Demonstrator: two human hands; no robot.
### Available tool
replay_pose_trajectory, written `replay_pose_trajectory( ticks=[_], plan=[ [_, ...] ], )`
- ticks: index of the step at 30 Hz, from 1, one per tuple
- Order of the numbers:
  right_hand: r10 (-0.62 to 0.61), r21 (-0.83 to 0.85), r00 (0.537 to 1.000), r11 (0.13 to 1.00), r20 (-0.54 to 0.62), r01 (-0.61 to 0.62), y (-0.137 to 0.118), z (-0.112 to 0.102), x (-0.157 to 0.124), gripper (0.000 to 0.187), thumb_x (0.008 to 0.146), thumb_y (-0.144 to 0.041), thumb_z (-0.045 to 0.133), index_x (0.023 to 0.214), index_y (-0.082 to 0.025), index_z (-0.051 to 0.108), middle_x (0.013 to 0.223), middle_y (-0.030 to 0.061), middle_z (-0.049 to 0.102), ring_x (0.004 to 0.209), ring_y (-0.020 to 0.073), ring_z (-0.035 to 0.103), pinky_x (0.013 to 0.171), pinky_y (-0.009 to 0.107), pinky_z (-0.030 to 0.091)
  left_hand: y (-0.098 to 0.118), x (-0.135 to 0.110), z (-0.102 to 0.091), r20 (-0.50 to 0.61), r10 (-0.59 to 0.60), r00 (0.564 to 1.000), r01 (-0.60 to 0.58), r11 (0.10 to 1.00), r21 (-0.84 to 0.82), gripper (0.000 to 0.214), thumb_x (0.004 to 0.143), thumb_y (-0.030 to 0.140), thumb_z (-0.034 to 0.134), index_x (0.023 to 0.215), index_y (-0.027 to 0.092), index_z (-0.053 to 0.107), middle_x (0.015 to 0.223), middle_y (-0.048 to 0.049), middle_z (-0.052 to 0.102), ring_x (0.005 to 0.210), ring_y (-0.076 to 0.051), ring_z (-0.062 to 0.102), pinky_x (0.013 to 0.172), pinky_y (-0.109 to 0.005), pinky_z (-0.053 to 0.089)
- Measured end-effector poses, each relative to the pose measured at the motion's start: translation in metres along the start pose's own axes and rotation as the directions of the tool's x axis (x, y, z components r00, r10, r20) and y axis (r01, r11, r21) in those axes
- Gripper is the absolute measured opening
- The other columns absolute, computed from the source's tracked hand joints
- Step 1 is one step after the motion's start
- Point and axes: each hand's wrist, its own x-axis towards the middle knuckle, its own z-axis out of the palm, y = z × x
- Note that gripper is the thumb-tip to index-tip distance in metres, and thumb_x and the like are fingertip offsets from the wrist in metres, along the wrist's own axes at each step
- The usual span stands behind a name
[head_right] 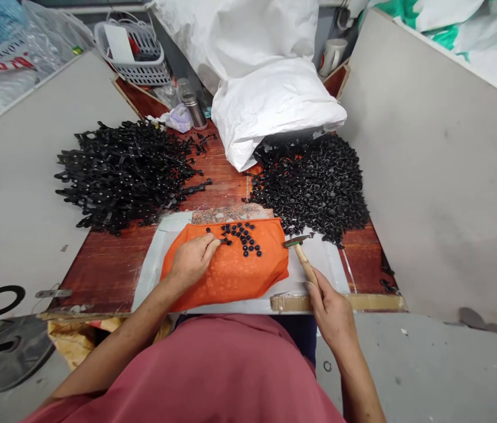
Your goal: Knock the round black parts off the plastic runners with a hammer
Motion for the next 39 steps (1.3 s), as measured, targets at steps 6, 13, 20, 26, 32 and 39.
replay_pose_trajectory(
  ticks=[6,13,20,26,32,39],
  plan=[
    [0.026,-0.026,1.000,0.999,0.009,-0.026,0.000,0.000,0.000,0.061,0.101,-0.058,0.042,0.149,-0.024,0.060,0.068,0.0008,0.074,0.055,0.0212,0.068,0.056,0.029,0.052,-0.001,0.003,0.005,0.015,0.004,1.000,-0.004,1.000,0.021,0.035,0.108,0.036,0.038,0.094,0.020,0.065,0.098,-0.0084,0.075,0.091,-0.023,0.069,0.072,-0.030,0.040],
    [0.001,-0.039,1.000,0.999,-0.006,-0.002,-0.001,0.000,-0.001,0.058,0.103,-0.056,0.043,0.149,-0.025,0.060,0.081,0.0028,0.080,0.067,0.0227,0.075,0.058,0.029,0.055,-0.004,0.005,0.011,0.037,0.024,0.999,-0.025,0.999,0.026,0.037,0.108,0.038,0.038,0.098,0.018,0.067,0.101,-0.0100,0.076,0.094,-0.025,0.070,0.073,-0.032,0.041],
    [-0.081,-0.015,0.995,0.997,-0.056,0.080,-0.016,-0.004,-0.004,0.051,0.105,-0.046,0.044,0.151,-0.027,0.057,0.133,0.0049,0.074,0.113,0.0243,0.074,0.086,0.031,0.061,-0.001,0.007,0.009,0.051,0.004,0.999,-0.007,0.998,0.059,0.037,0.107,0.039,0.040,0.101,0.019,0.071,0.103,-0.0102,0.078,0.096,-0.026,0.072,0.072,-0.033,0.042],
    [-0.346,-0.016,0.937,0.938,0.038,0.347,-0.075,-0.008,0.000,0.049,0.106,-0.033,0.046,0.155,-0.031,0.051,0.134,0.0035,0.073,0.111,0.0211,0.075,0.090,0.030,0.060,0.000,0.006,0.009,0.061,-0.022,0.998,0.018,0.998,0.059,0.037,0.107,0.038,0.040,0.101,0.020,0.072,0.102,-0.0101,0.079,0.096,-0.026,0.073,0.075,-0.032,0.045],
    [-0.479,-0.081,0.877,0.873,0.036,0.480,-0.109,0.013,0.010,0.053,0.107,-0.027,0.043,0.160,-0.032,0.042,0.116,0.0063,0.078,0.091,0.0203,0.077,0.076,0.028,0.060,0.003,0.006,0.007,0.061,-0.032,0.998,0.029,0.998,0.052,0.038,0.107,0.038,0.040,0.101,0.020,0.073,0.105,-0.0100,0.079,0.099,-0.026,0.074,0.078,-0.032,0.048],
    [-0.467,-0.238,0.874,0.841,0.131,0.485,-0.110,0.027,0.012,0.053,0.107,-0.027,0.039,0.160,-0.030,0.042,0.092,0.0054,0.077,0.071,0.0199,0.073,0.065,0.027,0.057,-0.001,0.006,0.010,0.074,-0.019,0.997,0.016,0.999,0.034,0.039,0.106,0.039,0.040,0.101,0.019,0.073,0.102,-0.0117,0.079,0.095,-0.027,0.074,0.075,-0.033,0.049]
  ],
)
